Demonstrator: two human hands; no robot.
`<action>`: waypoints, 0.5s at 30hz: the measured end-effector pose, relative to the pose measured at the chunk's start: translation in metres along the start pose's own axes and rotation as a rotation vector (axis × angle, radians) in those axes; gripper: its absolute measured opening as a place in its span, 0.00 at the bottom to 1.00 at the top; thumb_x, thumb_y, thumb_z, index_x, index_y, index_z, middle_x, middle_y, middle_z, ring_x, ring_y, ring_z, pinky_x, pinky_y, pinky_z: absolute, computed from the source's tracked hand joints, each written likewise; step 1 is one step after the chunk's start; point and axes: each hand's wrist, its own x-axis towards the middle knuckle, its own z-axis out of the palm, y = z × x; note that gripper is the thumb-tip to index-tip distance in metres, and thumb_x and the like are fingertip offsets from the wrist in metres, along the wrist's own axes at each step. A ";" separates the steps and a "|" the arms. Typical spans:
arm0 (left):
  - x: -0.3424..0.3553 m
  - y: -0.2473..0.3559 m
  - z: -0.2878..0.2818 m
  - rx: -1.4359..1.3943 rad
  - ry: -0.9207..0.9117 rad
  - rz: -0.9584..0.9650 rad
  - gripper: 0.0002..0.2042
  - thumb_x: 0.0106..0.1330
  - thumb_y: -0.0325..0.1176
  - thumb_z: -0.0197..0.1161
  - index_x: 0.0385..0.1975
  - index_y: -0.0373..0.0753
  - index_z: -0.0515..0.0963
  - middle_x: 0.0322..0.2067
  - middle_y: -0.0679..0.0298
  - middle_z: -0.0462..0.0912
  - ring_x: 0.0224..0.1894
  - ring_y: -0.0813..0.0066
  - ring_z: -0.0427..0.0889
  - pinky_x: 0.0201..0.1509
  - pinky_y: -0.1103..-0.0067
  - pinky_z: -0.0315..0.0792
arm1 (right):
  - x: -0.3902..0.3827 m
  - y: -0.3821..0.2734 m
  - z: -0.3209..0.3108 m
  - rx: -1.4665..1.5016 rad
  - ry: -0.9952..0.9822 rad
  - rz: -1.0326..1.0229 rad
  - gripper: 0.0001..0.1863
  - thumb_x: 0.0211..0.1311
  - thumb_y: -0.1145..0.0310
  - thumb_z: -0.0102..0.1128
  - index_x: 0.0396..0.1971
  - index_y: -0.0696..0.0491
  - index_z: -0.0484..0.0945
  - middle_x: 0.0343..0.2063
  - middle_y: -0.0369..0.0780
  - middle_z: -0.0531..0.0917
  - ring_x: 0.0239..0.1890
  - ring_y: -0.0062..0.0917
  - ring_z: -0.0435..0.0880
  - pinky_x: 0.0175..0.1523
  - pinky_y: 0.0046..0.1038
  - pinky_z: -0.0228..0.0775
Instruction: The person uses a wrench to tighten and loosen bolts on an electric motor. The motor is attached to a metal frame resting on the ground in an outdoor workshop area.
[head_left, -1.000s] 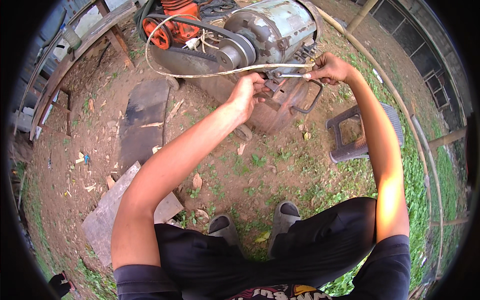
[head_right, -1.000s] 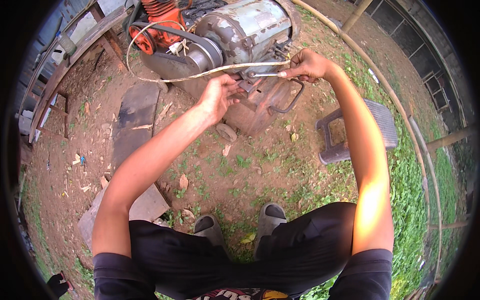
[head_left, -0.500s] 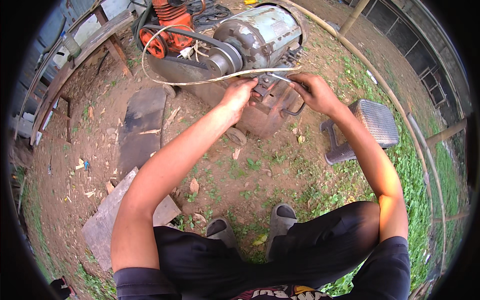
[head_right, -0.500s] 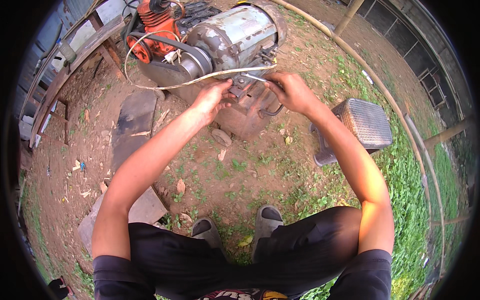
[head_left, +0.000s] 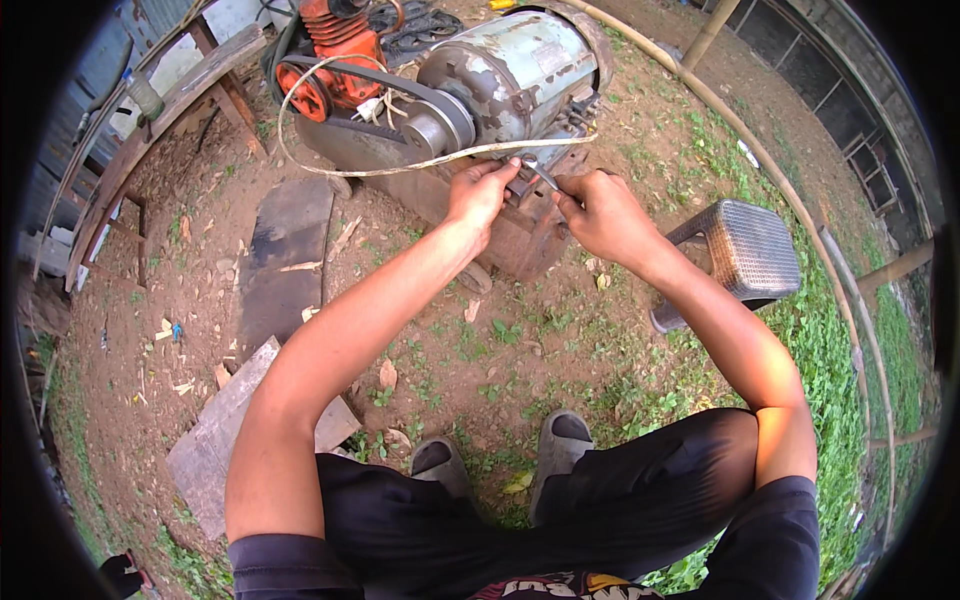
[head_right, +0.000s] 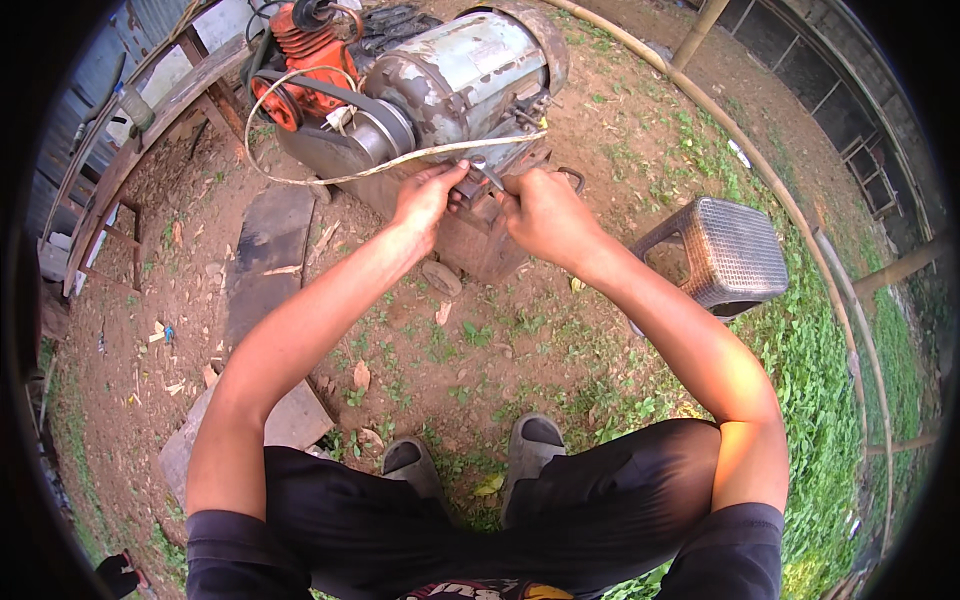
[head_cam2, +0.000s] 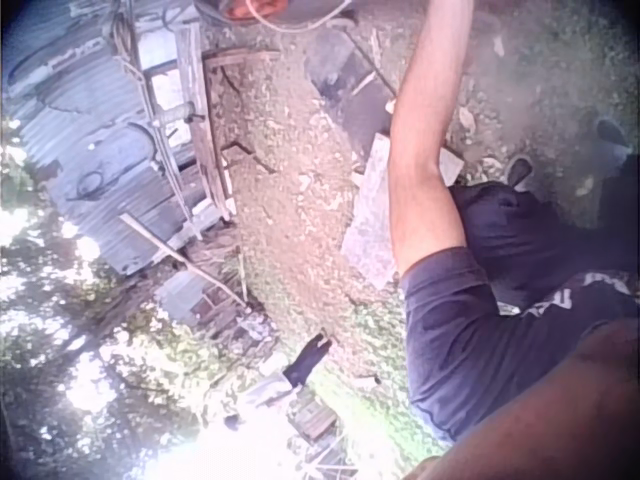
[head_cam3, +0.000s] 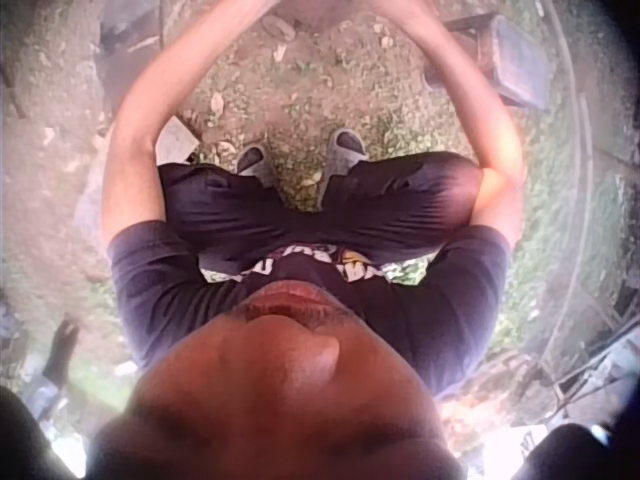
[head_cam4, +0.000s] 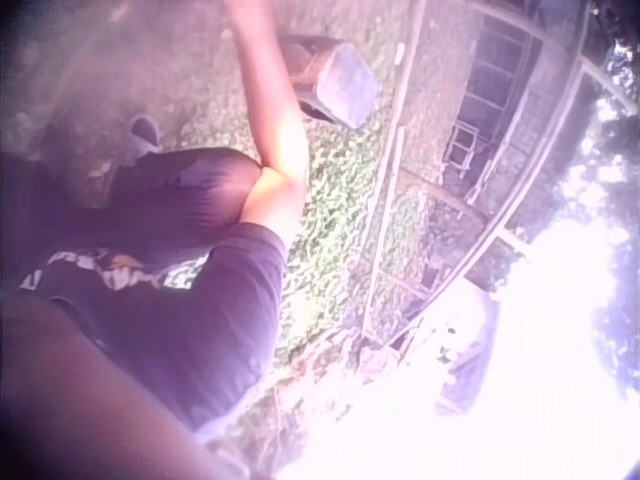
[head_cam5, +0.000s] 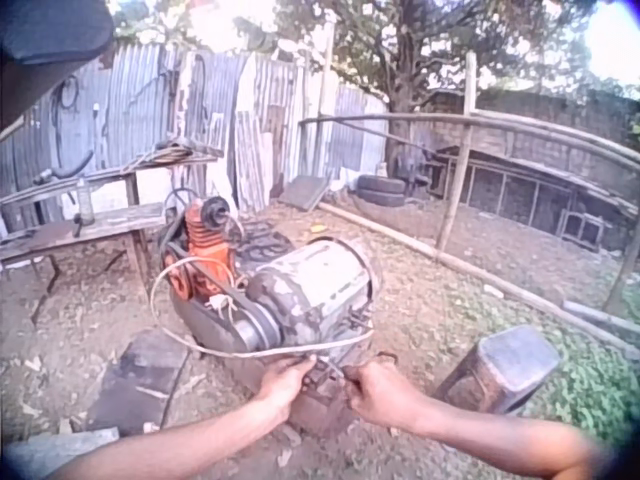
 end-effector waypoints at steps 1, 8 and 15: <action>-0.001 -0.001 0.000 -0.030 -0.003 0.007 0.12 0.63 0.41 0.63 0.31 0.38 0.82 0.23 0.73 0.78 0.23 0.86 0.69 0.27 0.85 0.63 | 0.001 0.000 0.000 0.003 -0.005 -0.019 0.10 0.59 0.71 0.55 0.27 0.64 0.78 0.20 0.54 0.78 0.29 0.47 0.81 0.34 0.40 0.70; -0.003 -0.005 -0.007 -0.077 -0.020 0.008 0.12 0.64 0.42 0.63 0.29 0.39 0.81 0.22 0.73 0.78 0.22 0.88 0.68 0.27 0.86 0.62 | 0.004 0.000 -0.002 -0.005 -0.057 -0.068 0.09 0.59 0.73 0.53 0.25 0.64 0.76 0.21 0.54 0.78 0.30 0.48 0.81 0.36 0.43 0.70; -0.001 -0.001 -0.007 -0.107 -0.021 -0.016 0.12 0.62 0.43 0.65 0.29 0.40 0.81 0.23 0.73 0.79 0.22 0.88 0.69 0.27 0.87 0.63 | -0.001 -0.010 0.017 -0.066 -0.068 -0.053 0.10 0.59 0.76 0.49 0.37 0.67 0.73 0.19 0.59 0.77 0.31 0.52 0.81 0.38 0.47 0.72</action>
